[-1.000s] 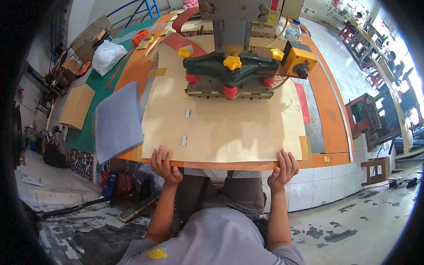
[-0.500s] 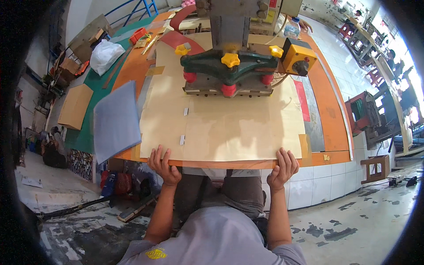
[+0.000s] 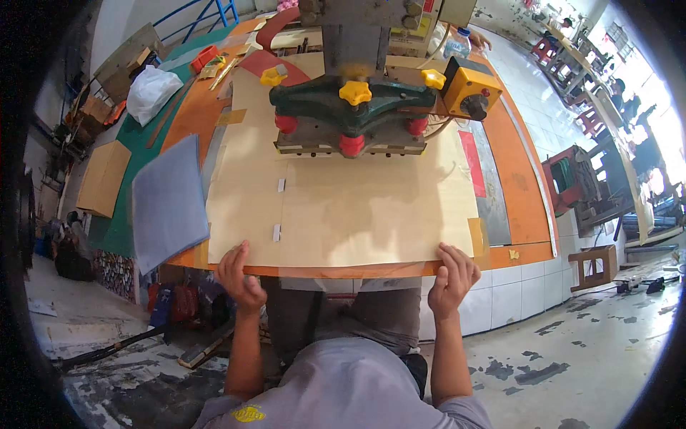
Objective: The person operates a heat press machine by aligning a plastic sheet on the work surface, lowering the press head, and retrieving processed sheets from another worker.
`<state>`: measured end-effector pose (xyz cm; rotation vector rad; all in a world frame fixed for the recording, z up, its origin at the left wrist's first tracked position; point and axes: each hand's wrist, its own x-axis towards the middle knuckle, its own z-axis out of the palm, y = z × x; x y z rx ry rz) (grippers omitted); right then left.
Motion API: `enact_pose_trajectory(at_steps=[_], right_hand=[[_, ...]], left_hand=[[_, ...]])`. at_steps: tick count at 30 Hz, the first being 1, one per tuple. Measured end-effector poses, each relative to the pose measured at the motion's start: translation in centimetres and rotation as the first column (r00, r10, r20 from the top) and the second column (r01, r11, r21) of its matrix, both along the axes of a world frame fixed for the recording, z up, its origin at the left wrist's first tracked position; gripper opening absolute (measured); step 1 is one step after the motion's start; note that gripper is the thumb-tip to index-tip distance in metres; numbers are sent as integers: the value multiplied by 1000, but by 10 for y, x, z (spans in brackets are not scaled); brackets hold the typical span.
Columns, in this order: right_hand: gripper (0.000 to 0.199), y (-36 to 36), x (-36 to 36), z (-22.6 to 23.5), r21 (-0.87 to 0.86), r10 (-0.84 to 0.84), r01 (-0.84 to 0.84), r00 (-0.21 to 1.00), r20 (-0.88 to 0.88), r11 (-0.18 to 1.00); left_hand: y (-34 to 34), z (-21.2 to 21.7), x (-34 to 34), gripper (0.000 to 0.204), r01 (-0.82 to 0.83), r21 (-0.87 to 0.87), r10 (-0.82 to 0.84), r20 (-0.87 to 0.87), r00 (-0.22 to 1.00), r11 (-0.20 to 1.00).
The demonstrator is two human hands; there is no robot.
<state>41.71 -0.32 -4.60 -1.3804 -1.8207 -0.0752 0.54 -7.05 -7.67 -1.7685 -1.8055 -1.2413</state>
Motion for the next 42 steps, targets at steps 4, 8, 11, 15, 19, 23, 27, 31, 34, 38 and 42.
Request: enact_pose_trajectory(at_steps=[4, 8, 11, 15, 19, 23, 27, 31, 34, 38, 42], right_hand=[[28, 36, 5, 49, -151, -4, 13, 998, 59, 988], [40, 113, 9, 63, -323, 132, -93, 986, 100, 942], [49, 183, 0, 43, -378, 213, -169, 974, 77, 910], [55, 235, 6, 13, -392, 240, -204, 970, 44, 897], [52, 221, -16, 15, -410, 158, -123, 986, 53, 904], [47, 218, -9, 22, -427, 234, -201, 972, 26, 882], [43, 214, -11, 44, -538, 279, -256, 959, -39, 803], [42, 220, -2, 32, -502, 291, -275, 956, -49, 820], [41, 228, 0, 20, -436, 333, -442, 892, -306, 784], [43, 217, -8, 29, -398, 277, -310, 951, -140, 863], [44, 215, -6, 36, -423, 270, -289, 957, -108, 859]], left_hand=[[19, 43, -24, 37, 26, -181, -8, 99, 995, 983], [92, 79, -36, 40, 149, -421, -104, 129, 986, 895], [142, 68, -53, 47, 163, -496, -186, 4, 983, 853], [208, 62, -45, 53, 248, -636, -260, 77, 963, 731], [215, 48, -43, 53, 181, -621, -215, 21, 976, 763], [217, 46, -43, 50, 203, -626, -233, 35, 972, 753], [214, 48, -43, 47, 270, -613, -284, 77, 956, 743], [214, 54, -42, 46, 297, -617, -295, 109, 949, 729], [214, 53, -47, 46, 310, -632, -308, 117, 944, 710], [214, 47, -50, 46, 316, -618, -299, 135, 945, 720], [214, 48, -49, 46, 317, -615, -310, 123, 943, 722]])
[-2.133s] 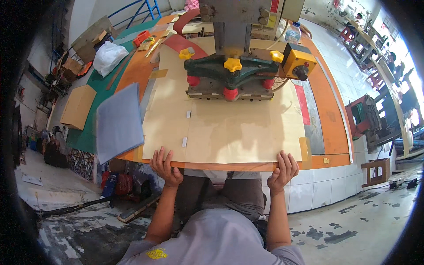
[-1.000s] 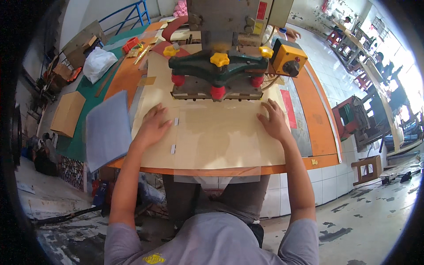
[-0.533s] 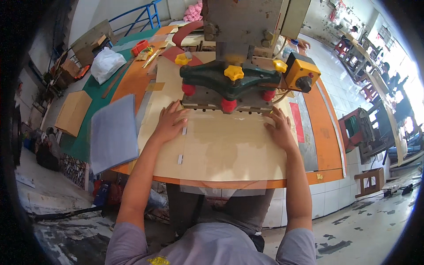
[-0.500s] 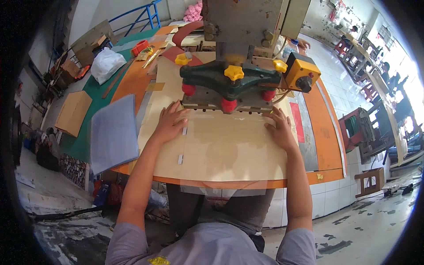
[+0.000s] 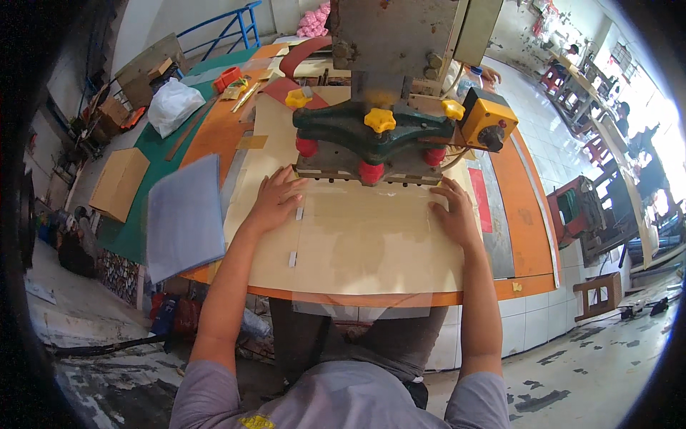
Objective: The person operates a heat press machine by aligning a plastic sheet on the work surface, lowering the press head, and retrieving processed sheets from another worker.
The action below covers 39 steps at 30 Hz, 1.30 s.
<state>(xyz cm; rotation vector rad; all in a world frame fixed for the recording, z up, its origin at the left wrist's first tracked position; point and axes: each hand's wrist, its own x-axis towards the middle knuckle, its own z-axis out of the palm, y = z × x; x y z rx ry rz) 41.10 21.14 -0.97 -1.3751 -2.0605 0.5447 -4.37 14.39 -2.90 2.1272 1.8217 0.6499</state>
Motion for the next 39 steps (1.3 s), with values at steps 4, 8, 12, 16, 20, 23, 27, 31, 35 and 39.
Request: enact_pose_trajectory(at_steps=[4, 8, 12, 16, 20, 23, 27, 31, 35, 39], right_hand=[[45, -7, -5, 8, -12, -21, 22, 999, 42, 1000], [46, -9, -3, 11, -45, -25, 29, 996, 80, 999], [47, -8, -2, 12, -69, 10, -5, 998, 65, 998], [49, -5, -1, 11, -47, 18, -14, 997, 71, 999], [46, 1, 6, -1, -113, 16, -19, 1000, -24, 993], [46, 2, 4, 0, -126, 16, -18, 1000, -22, 992], [45, 5, 7, -3, -112, 46, -52, 998, -54, 992], [45, 4, 7, -1, -125, 30, -32, 999, -12, 992], [44, 4, 5, -1, -116, 41, -45, 999, -32, 992], [43, 4, 6, 0, -116, 32, -39, 998, -63, 992]], left_hand=[[-1, 4, 2, 46, -1, -20, 1, -14, 1000, 1000], [0, 7, 5, 46, 6, -37, -7, -26, 1000, 999], [2, 2, -1, 48, 27, -19, -27, -10, 1000, 999], [3, -5, -3, 49, -10, -8, 10, -38, 999, 1000], [2, 0, 2, 49, -5, 3, 5, -62, 998, 1000], [0, 3, 2, 48, -12, -20, 11, -71, 997, 1000], [-1, 8, 3, 46, -5, -36, 4, -22, 1000, 999], [-3, 11, 4, 46, 13, -32, -13, -2, 1000, 999], [-2, 5, 0, 47, 1, -15, -1, -3, 1000, 1000], [0, 5, 2, 49, -8, -13, 7, -47, 999, 1000]])
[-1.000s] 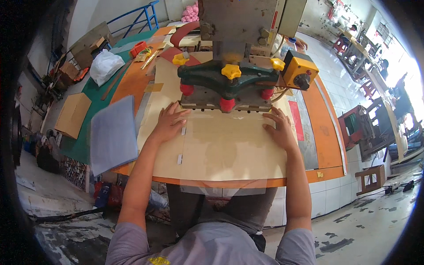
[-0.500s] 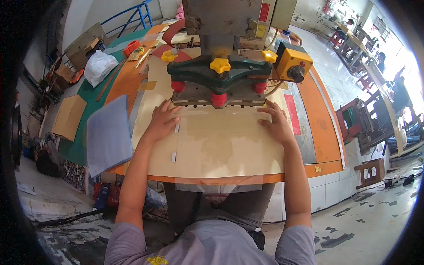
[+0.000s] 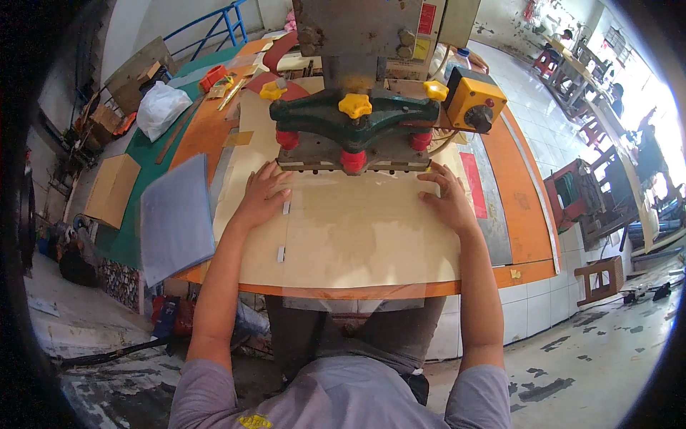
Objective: The person operates a heat press machine by aligning a plastic sheet on the work surface, lowering the press head, and retrieving processed sheets from another worker.
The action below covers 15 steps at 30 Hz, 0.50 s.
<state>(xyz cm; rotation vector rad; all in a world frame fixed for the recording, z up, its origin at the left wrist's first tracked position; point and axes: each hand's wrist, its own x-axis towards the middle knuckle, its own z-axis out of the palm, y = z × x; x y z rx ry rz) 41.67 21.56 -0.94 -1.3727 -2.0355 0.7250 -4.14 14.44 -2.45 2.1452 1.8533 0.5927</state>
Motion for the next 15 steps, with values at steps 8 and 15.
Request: enact_pose_trajectory(at_steps=[8, 15], right_hand=[[45, 1, -1, -2, 1, 5, -5, 1000, -25, 1000], [44, 5, 2, -7, -11, 33, -35, 996, -83, 999]], left_hand=[[-2, 0, -2, 49, 8, 13, -8, 15, 1000, 1000], [-3, 2, -1, 50, 2, 8, -2, 39, 999, 1000]])
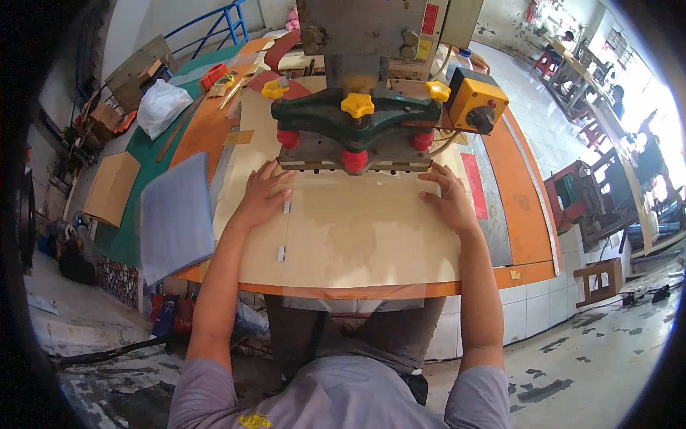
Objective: The person operates a heat press machine by aligning a plastic sheet on the work surface, lowering the press head, and retrieving processed sheets from another worker.
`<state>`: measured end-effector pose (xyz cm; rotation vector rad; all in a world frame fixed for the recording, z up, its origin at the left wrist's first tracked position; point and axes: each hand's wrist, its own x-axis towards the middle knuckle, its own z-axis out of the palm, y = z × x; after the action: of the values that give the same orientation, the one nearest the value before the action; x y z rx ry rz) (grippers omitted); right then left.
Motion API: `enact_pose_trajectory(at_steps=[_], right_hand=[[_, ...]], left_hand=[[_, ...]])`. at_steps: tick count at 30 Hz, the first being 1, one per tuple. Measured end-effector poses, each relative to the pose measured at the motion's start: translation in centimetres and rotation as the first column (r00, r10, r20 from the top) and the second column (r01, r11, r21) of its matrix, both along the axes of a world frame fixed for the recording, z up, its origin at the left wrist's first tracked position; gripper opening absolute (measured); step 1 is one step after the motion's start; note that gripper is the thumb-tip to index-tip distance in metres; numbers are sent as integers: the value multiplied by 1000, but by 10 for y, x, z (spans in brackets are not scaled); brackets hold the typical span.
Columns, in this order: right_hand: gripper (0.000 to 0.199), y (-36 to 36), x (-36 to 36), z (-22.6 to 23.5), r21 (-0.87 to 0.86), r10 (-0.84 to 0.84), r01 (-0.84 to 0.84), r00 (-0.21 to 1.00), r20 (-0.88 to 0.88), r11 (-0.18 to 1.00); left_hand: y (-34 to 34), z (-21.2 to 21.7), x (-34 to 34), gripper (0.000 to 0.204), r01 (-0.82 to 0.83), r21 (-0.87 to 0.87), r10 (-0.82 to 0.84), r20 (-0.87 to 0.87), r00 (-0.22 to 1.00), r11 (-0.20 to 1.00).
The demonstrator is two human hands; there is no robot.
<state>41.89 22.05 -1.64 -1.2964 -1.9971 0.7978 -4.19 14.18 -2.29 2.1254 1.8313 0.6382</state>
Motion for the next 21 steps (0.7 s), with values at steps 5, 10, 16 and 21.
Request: enact_pose_trajectory(at_steps=[5, 10, 16, 21], right_hand=[[43, -1, 0, 3, -27, 19, -20, 999, -33, 999], [41, -5, -4, 9, -31, -28, 29, 999, 26, 999], [40, -8, -5, 13, -46, -44, 45, 999, 28, 998], [40, -7, -6, 10, -51, -70, 70, 998, -3, 996]], left_hand=[[0, 0, 2, 49, 10, 11, -10, 5, 1000, 1000], [0, 1, 1, 48, 4, 10, -4, -9, 1000, 1000], [0, 0, 3, 46, 17, 22, -17, 10, 1000, 1000], [4, -11, 2, 44, -21, 136, 26, -33, 999, 990]])
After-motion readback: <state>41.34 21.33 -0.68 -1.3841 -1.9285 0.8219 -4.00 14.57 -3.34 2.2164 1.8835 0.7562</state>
